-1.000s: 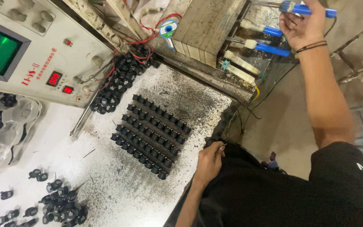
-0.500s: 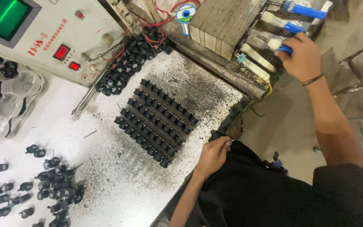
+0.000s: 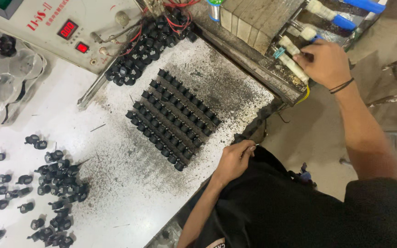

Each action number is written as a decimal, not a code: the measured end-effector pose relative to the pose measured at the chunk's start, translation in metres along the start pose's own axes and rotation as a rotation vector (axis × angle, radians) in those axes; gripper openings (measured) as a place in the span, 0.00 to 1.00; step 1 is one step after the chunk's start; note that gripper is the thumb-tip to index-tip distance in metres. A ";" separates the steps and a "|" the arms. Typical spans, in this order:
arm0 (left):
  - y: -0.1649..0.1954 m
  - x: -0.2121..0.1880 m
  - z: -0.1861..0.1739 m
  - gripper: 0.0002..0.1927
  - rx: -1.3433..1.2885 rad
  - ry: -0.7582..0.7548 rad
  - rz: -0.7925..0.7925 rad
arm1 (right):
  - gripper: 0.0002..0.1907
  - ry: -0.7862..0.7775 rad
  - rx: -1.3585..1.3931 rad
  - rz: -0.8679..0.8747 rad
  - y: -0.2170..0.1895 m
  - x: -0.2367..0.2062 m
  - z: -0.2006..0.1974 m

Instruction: The person arranges small black components with wire leads into a slotted rack on the workbench, then uses a soldering iron to solder the wire terminals on each component, working through the rack one component at a time.

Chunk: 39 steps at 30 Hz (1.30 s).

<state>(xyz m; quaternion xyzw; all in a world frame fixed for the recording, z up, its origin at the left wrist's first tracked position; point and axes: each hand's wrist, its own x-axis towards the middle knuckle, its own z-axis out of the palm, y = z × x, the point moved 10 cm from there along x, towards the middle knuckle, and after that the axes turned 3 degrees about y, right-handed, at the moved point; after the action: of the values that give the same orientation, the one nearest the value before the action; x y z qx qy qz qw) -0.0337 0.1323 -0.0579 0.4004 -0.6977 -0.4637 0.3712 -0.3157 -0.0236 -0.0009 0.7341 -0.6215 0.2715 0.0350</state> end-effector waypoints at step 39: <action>0.024 -0.147 -0.212 0.21 0.643 0.802 -0.185 | 0.21 -0.579 1.589 0.138 -0.257 -0.144 0.106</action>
<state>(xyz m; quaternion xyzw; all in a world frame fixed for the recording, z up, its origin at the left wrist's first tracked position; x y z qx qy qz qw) 0.2095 0.1968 0.0053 0.7001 -0.5697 -0.0672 0.4251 -0.0503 0.1211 -0.0814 0.5415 -0.2740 0.4305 -0.6682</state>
